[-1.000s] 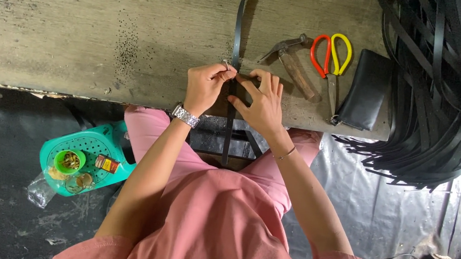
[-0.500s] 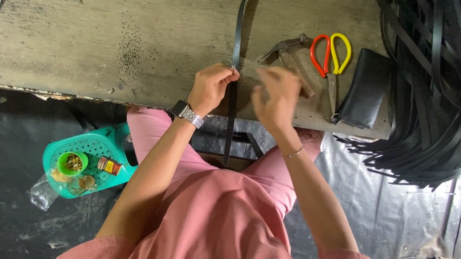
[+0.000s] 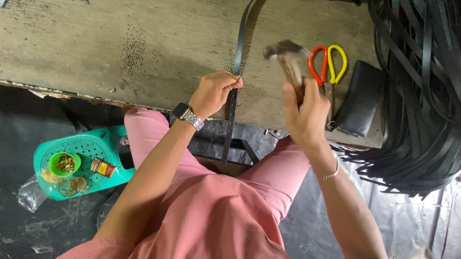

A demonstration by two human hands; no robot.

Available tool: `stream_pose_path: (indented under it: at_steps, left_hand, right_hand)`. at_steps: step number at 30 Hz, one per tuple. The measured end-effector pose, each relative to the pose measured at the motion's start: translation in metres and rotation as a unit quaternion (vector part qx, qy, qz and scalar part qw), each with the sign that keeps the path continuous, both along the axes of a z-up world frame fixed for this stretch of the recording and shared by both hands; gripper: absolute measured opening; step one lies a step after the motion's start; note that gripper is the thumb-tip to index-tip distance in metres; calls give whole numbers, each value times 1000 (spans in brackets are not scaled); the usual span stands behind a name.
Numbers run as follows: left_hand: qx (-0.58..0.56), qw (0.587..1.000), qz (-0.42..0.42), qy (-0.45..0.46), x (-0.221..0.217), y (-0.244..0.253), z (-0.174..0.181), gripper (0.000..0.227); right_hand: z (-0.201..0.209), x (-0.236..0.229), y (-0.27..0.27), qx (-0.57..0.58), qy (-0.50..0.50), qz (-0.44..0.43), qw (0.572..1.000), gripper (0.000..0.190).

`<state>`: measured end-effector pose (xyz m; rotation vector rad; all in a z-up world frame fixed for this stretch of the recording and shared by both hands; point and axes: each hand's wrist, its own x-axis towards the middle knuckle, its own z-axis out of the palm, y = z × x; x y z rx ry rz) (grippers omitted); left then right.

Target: The person sits cross-legged on the floor and uses a hammer and metal punch to attach metal fasteners to the ends of black leather straps. They repeatedly position the punch, strike it with the hammer, and then move the finished strap aside. The person also briefly checks a smartwatch during the task.

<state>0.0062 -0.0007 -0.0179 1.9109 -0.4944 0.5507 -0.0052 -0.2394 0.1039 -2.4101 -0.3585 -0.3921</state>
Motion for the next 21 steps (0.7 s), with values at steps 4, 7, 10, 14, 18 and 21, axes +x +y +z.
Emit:
stream_pose_path:
  at_steps: [4,7,10,14,18,21]
  left_hand:
    - [17,1000,2,-2,-1,2,-7,11]
    - [45,999,6,-8,3,3,-10,11]
    - [56,998,7,5,-1,1,-9,14]
    - [23,999,4,46,-6,0,4,18]
    - [-10,996,-19,91,-9,3,35,17]
    - [10,996,-11,83,-9,4,29,19]
  right_hand:
    - [24,-28,19,55,-93,-14,994,38]
    - [24,-31,30,-24,15,13,1000,40]
    - [24,-36,34,-145,178,46,972,44]
    - [24,-38,35,-134,172,75,973,42]
    - [19,-35,35,-114,196,75,971,44]
    - [35,-33,37,-90,206,42,973,42]
